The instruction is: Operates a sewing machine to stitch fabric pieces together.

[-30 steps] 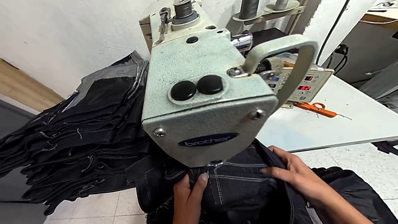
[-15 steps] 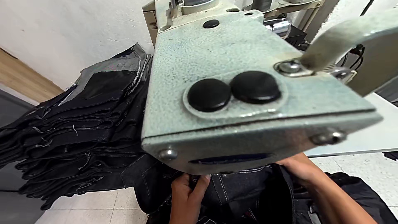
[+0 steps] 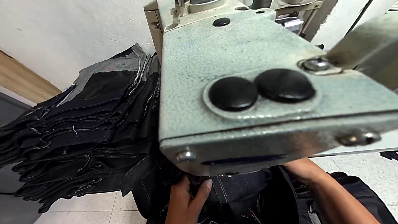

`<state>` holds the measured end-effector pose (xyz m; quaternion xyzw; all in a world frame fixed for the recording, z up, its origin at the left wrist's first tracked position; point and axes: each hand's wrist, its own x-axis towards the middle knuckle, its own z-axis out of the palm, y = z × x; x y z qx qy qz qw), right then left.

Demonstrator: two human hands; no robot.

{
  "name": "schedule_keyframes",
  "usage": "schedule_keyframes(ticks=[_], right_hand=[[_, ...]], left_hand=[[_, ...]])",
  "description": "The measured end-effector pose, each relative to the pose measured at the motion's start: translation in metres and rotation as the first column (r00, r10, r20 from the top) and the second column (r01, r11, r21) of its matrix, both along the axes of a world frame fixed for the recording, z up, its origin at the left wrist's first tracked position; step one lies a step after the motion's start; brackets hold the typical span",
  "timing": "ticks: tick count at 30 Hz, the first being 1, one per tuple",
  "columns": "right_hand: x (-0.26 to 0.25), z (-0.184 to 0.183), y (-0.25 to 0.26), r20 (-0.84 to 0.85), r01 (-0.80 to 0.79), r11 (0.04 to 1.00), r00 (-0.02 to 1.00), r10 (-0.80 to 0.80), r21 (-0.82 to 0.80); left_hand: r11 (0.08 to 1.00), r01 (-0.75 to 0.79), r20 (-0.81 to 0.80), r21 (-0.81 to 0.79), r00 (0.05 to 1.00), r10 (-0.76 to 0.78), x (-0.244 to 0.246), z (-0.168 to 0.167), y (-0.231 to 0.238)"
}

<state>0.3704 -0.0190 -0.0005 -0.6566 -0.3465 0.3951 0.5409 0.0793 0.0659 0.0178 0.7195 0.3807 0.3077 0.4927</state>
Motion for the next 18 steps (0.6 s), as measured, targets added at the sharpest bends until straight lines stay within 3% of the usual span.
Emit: schedule_keyframes(ticks=[5, 8, 10, 14, 16, 18], right_hand=[[0.005, -0.002, -0.010, 0.237, -0.015, 0.998, 0.972, 0.001, 0.057], [0.007, -0.012, -0.025, 0.519, 0.004, 0.990, 0.851, -0.077, 0.140], [-0.001, -0.012, -0.041, 0.578, 0.040, 0.991, 0.809, -0.109, 0.131], [-0.023, -0.005, -0.075, 0.425, 0.041, 0.997, 0.905, -0.008, -0.070], [-0.029, -0.016, -0.079, 0.208, 0.100, 0.990, 0.975, -0.077, -0.099], [-0.039, -0.033, -0.072, -0.101, 0.236, 0.966, 0.964, -0.246, -0.100]], left_hand=[[1.000, 0.025, -0.028, 0.002, 0.999, -0.025, -0.001, 0.002, -0.001], [0.999, 0.036, -0.044, 0.000, 0.998, -0.036, -0.001, 0.003, -0.002], [0.999, 0.037, -0.068, 0.006, 0.997, -0.036, -0.001, 0.003, -0.003], [1.000, 0.005, -0.135, 0.008, 0.991, -0.004, 0.001, 0.006, -0.008], [1.000, -0.026, -0.149, -0.001, 0.988, 0.025, 0.003, 0.007, -0.014], [0.998, -0.063, -0.159, -0.004, 0.985, 0.062, 0.008, 0.005, -0.021]])
